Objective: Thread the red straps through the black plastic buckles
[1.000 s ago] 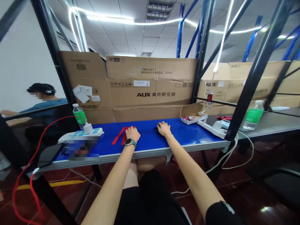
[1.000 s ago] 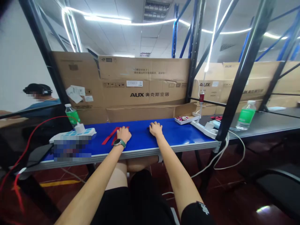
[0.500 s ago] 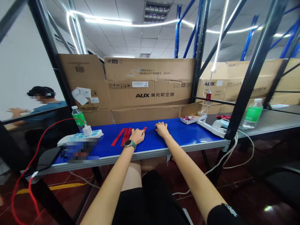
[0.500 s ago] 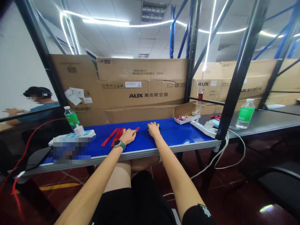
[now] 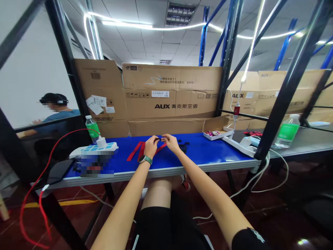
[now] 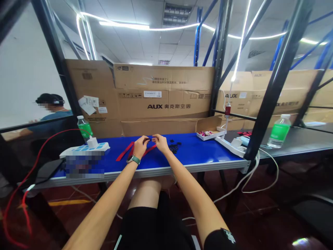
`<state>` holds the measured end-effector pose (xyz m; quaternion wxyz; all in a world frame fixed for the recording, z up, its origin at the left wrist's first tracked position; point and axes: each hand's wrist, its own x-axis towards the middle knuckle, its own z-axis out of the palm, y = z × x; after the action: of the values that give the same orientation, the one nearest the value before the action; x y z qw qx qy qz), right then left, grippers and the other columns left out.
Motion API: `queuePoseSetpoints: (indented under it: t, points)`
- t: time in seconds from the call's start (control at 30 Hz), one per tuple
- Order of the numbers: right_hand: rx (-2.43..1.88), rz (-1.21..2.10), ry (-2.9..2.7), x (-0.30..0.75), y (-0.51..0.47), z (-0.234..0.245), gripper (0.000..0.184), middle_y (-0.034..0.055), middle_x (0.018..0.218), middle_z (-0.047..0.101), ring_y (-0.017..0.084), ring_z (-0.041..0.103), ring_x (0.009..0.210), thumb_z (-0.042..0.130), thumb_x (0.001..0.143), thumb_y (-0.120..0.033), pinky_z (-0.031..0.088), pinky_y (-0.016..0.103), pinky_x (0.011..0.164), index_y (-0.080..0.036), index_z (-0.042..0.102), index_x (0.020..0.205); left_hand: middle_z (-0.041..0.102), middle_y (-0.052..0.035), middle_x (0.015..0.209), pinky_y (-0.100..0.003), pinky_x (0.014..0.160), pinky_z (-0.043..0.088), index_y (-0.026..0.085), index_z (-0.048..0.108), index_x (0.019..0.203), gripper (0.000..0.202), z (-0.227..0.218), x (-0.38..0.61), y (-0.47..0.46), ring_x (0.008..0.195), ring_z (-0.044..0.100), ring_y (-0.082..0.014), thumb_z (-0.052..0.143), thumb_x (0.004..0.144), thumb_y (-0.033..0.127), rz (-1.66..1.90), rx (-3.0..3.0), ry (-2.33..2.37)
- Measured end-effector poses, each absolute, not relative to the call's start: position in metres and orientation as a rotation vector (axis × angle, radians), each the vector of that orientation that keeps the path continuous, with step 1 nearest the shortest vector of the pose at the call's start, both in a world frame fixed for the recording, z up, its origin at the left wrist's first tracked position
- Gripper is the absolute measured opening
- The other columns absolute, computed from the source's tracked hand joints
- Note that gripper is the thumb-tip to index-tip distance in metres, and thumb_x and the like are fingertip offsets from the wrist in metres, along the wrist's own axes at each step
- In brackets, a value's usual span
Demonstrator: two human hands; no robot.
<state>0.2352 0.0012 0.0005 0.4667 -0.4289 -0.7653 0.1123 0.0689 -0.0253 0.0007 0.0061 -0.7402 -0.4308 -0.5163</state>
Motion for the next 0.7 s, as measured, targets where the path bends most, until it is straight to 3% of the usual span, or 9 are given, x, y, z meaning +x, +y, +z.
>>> queuePoseSetpoints:
  t: [0.1, 0.27, 0.37, 0.5, 0.57, 0.63, 0.7]
  points:
    - [-0.997, 0.036, -2.209, 0.229, -0.003, -0.009, 0.03, 0.0096, 0.121, 0.069, 0.018, 0.064, 0.111, 0.052, 0.096, -0.017, 0.048, 0.032, 0.098, -0.019, 0.064, 0.123, 0.071, -0.0056, 0.098, -0.03, 0.088, 0.05, 0.021, 0.063, 0.099, 0.012, -0.001, 0.064, -0.023, 0.094, 0.066, -0.0193, 0.053, 0.094, 0.021, -1.62, -2.166, -1.529]
    - [-0.986, -0.087, -2.519, 0.225, -0.012, -0.012, 0.015, 0.008, 0.106, 0.07, 0.021, 0.062, 0.105, 0.066, 0.092, -0.027, 0.045, 0.031, 0.094, -0.018, 0.067, 0.104, 0.07, -0.0066, 0.103, -0.031, 0.092, 0.049, 0.022, 0.067, 0.099, 0.018, -0.004, 0.061, -0.019, 0.1, 0.064, -0.0205, 0.053, 0.09, 0.017, -1.487, -2.12, -1.647]
    - [-1.127, -0.186, -2.405, 0.227, -0.019, -0.005, 0.015, 0.0083, 0.105, 0.068, 0.021, 0.061, 0.104, 0.056, 0.096, -0.018, 0.043, 0.03, 0.091, -0.017, 0.062, 0.11, 0.07, -0.0066, 0.101, -0.03, 0.091, 0.049, 0.022, 0.068, 0.097, 0.017, -0.006, 0.061, -0.017, 0.098, 0.065, -0.0198, 0.054, 0.089, 0.018, -1.502, -2.141, -1.591]
    - [-1.273, -0.296, -2.144, 0.231, -0.03, 0.003, 0.037, 0.0095, 0.115, 0.066, 0.02, 0.06, 0.106, 0.038, 0.093, -0.004, 0.041, 0.029, 0.091, -0.019, 0.055, 0.122, 0.072, -0.0062, 0.1, -0.03, 0.091, 0.05, 0.022, 0.068, 0.096, 0.016, -0.008, 0.059, -0.013, 0.096, 0.066, -0.0192, 0.056, 0.088, 0.016, -1.563, -2.153, -1.566]
    - [-1.389, -0.32, -2.029, 0.232, -0.034, 0.004, 0.032, 0.0119, 0.116, 0.065, 0.022, 0.061, 0.105, 0.036, 0.096, -0.01, 0.042, 0.031, 0.09, -0.017, 0.054, 0.122, 0.073, -0.0057, 0.097, -0.03, 0.09, 0.051, 0.021, 0.068, 0.095, 0.014, -0.011, 0.059, -0.01, 0.093, 0.067, -0.0186, 0.058, 0.087, 0.015, -1.626, -2.18, -1.533]
    - [-1.487, -0.326, -1.959, 0.231, -0.037, 0.003, 0.028, 0.0145, 0.115, 0.065, 0.025, 0.061, 0.105, 0.038, 0.1, -0.026, 0.044, 0.033, 0.089, -0.015, 0.053, 0.12, 0.074, -0.0051, 0.093, -0.029, 0.086, 0.052, 0.02, 0.068, 0.095, 0.011, -0.013, 0.059, -0.007, 0.089, 0.069, -0.0175, 0.061, 0.086, 0.016, -1.703, -2.221, -1.517]
    - [-1.561, -0.306, -1.947, 0.229, -0.038, 0.001, 0.037, 0.0163, 0.113, 0.066, 0.027, 0.062, 0.105, 0.041, 0.1, -0.044, 0.045, 0.035, 0.089, -0.014, 0.053, 0.118, 0.074, -0.0047, 0.089, -0.027, 0.08, 0.054, 0.019, 0.067, 0.094, 0.009, -0.016, 0.06, -0.004, 0.083, 0.07, -0.0165, 0.065, 0.085, 0.018, -1.762, -2.254, -1.547]
